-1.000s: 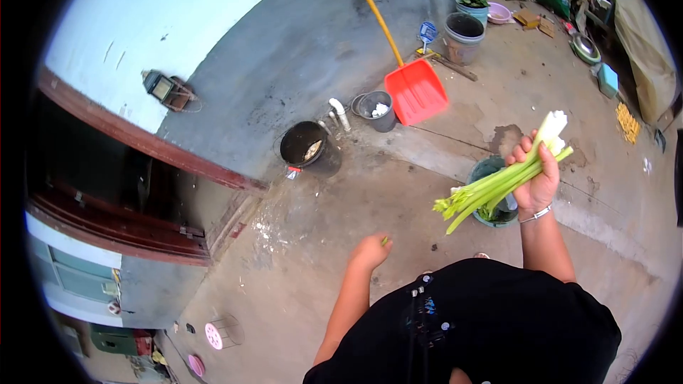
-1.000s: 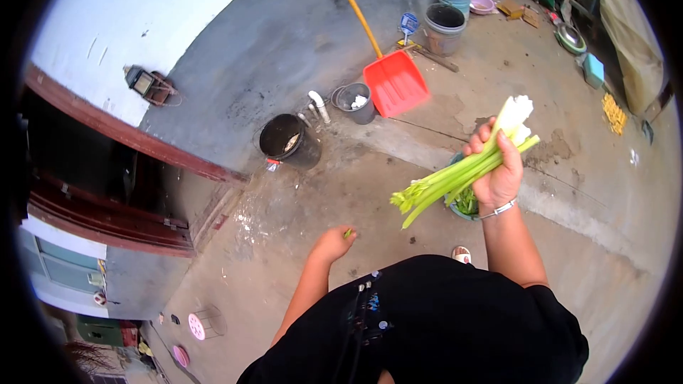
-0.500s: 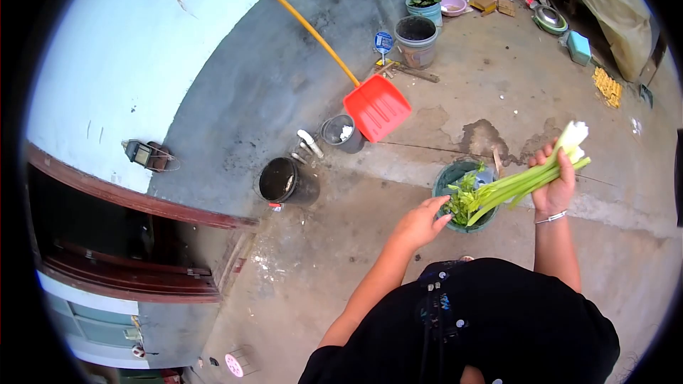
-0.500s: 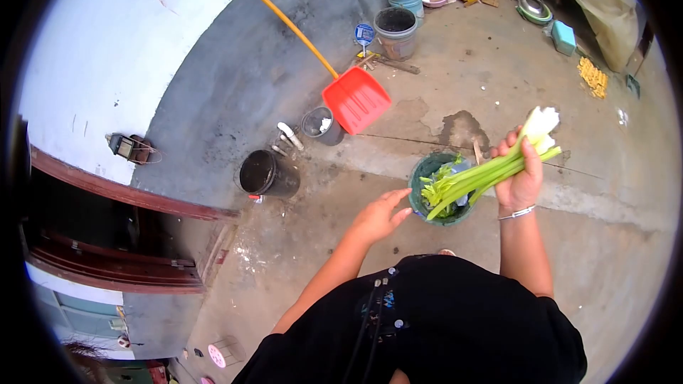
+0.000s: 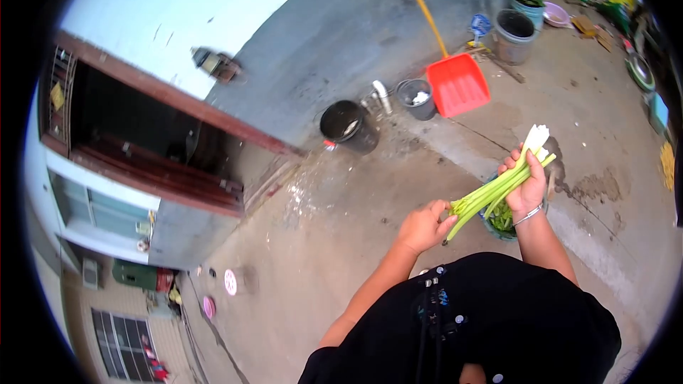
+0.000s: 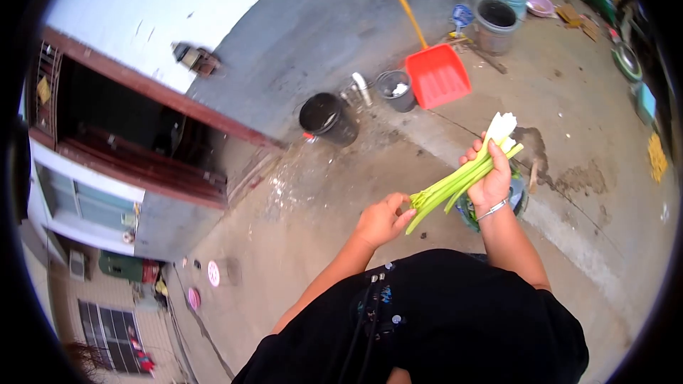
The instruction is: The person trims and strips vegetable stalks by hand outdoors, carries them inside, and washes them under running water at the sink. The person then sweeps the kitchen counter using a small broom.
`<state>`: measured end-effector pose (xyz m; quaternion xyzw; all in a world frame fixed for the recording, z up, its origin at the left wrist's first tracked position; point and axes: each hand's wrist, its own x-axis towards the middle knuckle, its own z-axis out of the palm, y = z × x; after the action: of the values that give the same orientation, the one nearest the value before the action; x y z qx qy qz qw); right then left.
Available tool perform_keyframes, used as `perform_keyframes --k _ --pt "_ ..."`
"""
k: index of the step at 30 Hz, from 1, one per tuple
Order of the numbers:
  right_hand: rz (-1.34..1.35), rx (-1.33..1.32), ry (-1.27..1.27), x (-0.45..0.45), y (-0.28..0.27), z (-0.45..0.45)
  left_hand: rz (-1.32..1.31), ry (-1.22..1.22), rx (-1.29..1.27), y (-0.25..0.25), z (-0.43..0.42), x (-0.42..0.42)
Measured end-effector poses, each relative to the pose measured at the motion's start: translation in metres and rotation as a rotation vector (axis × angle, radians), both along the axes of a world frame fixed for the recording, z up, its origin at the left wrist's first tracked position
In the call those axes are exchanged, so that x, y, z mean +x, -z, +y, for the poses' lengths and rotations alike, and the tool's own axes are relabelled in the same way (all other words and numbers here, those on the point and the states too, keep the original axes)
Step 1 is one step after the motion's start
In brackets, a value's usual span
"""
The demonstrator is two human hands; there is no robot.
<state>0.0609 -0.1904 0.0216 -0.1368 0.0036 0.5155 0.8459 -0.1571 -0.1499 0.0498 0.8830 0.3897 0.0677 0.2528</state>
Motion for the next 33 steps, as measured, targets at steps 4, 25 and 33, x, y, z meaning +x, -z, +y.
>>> perform_keyframes --k 4,25,33 --pt "-0.020 0.064 -0.100 -0.035 -0.005 0.027 -0.173 -0.110 0.123 -0.009 0.001 -0.031" --pt "-0.848 0.353 -0.798 -0.366 -0.051 0.086 -0.079 -0.588 -0.146 0.073 0.019 -0.369" --pt "-0.970 0.209 -0.547 -0.405 -0.060 0.151 0.069 -0.916 -0.324 0.157 -0.065 -0.511"
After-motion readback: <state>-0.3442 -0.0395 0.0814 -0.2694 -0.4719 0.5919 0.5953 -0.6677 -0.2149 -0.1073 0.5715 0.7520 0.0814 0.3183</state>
